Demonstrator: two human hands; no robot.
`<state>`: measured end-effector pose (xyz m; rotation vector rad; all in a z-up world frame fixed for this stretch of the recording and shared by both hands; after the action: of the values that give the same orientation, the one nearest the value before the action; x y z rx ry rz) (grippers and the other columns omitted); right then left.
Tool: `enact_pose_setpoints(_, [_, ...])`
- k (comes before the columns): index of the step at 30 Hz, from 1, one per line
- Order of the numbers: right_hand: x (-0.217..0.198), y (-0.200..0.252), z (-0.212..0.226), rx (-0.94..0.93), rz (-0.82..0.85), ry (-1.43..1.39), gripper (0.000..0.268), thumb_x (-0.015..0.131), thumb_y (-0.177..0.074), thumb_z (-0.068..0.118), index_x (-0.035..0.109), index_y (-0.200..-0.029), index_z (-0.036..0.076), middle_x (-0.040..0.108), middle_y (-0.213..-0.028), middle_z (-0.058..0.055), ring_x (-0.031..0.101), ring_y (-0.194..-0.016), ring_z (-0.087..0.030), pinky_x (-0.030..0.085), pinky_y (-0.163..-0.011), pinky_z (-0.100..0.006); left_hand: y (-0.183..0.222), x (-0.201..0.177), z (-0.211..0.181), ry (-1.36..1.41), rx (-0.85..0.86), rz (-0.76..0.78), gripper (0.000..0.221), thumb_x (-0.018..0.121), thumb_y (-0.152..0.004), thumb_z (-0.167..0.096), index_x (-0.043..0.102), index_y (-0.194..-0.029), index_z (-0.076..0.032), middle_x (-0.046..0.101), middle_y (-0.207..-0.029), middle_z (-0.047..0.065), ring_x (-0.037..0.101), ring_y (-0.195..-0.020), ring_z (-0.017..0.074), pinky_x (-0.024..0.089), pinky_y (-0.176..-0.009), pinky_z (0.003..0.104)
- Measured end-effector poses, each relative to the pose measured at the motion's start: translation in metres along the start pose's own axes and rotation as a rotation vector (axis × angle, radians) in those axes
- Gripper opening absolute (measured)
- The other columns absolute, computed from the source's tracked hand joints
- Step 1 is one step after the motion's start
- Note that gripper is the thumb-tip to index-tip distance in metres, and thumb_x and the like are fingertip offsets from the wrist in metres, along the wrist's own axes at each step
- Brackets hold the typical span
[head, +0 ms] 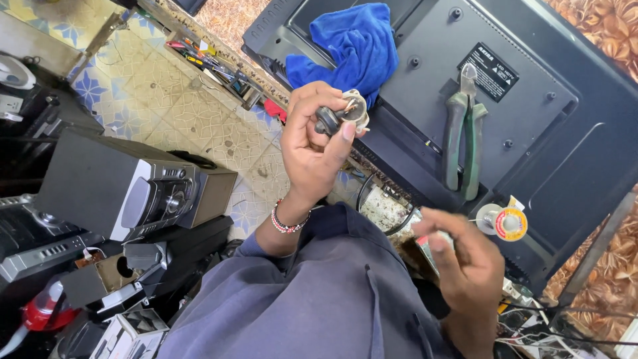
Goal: Soldering wires and assembling a small electronic component into its housing.
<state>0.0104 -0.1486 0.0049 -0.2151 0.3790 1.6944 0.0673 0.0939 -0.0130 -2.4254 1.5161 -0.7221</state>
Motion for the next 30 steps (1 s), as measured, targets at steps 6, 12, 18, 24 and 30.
enact_pose_setpoints(6, [0.034, -0.073, 0.098, -0.854, 0.120, 0.243, 0.030, 0.053, -0.107, 0.013, 0.073, -0.092, -0.003, 0.070, -0.081, -0.010, 0.066, -0.075, -0.026, 0.053, -0.080, -0.039, 0.000, -0.006, -0.005, -0.268, 0.124, -0.052, 0.016, 0.069, -0.098, -0.019, 0.064, -0.112, -0.012, 0.053, -0.120, 0.013, 0.057, -0.116, 0.0207, 0.056, -0.100, 0.032])
enact_pose_setpoints(12, [0.063, -0.133, 0.117, -0.624, 0.584, -0.357, 0.059, 0.040, -0.115, 0.035, 0.048, -0.064, 0.007, 0.038, -0.050, -0.004, 0.041, -0.050, -0.013, 0.064, -0.115, -0.057, -0.005, -0.020, -0.006, -0.360, -0.003, -0.098, 0.017, 0.072, -0.099, -0.022, 0.067, -0.114, -0.019, 0.067, -0.132, 0.009, 0.063, -0.094, 0.0022, 0.033, -0.055, 0.014])
enact_pose_setpoints(18, [0.085, -0.145, 0.127, -0.511, 0.571, -0.375, 0.070, 0.037, -0.112, 0.047, 0.052, -0.060, 0.001, 0.037, -0.048, -0.008, 0.039, -0.048, -0.013, 0.071, -0.104, -0.047, -0.011, -0.023, 0.001, -0.192, -0.015, -0.100, 0.018, 0.071, -0.100, -0.016, 0.066, -0.117, -0.011, 0.067, -0.124, 0.006, 0.066, -0.087, 0.0083, 0.059, -0.079, 0.019])
enact_pose_setpoints(24, [0.080, -0.132, 0.130, -0.635, 0.441, -0.150, 0.071, 0.037, -0.111, 0.051, 0.066, -0.070, 0.001, 0.054, -0.055, -0.006, 0.052, -0.055, -0.012, 0.063, -0.108, -0.050, -0.024, -0.023, 0.008, -0.105, -0.111, -0.098, 0.024, 0.072, -0.098, -0.021, 0.065, -0.116, -0.008, 0.067, -0.103, 0.005, 0.065, -0.085, 0.0071, 0.071, -0.075, 0.025])
enact_pose_setpoints(30, [0.065, -0.105, 0.119, -0.674, 0.399, -0.102, 0.063, 0.040, -0.111, 0.041, 0.071, -0.077, -0.001, 0.064, -0.064, -0.007, 0.062, -0.066, -0.015, 0.060, -0.104, -0.043, -0.030, -0.017, 0.009, -0.138, -0.128, -0.070, 0.024, 0.070, -0.098, -0.025, 0.065, -0.113, -0.007, 0.067, -0.099, 0.005, 0.064, -0.080, 0.0071, 0.070, -0.072, 0.024])
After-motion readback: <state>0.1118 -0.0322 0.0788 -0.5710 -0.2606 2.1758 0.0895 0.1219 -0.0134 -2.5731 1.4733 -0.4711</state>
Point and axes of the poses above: each hand's wrist, its own y-axis away from the middle knuckle, its own x-axis out of the palm, z = x × y, the point moved 4 cm from there along -y, towards the middle knuckle
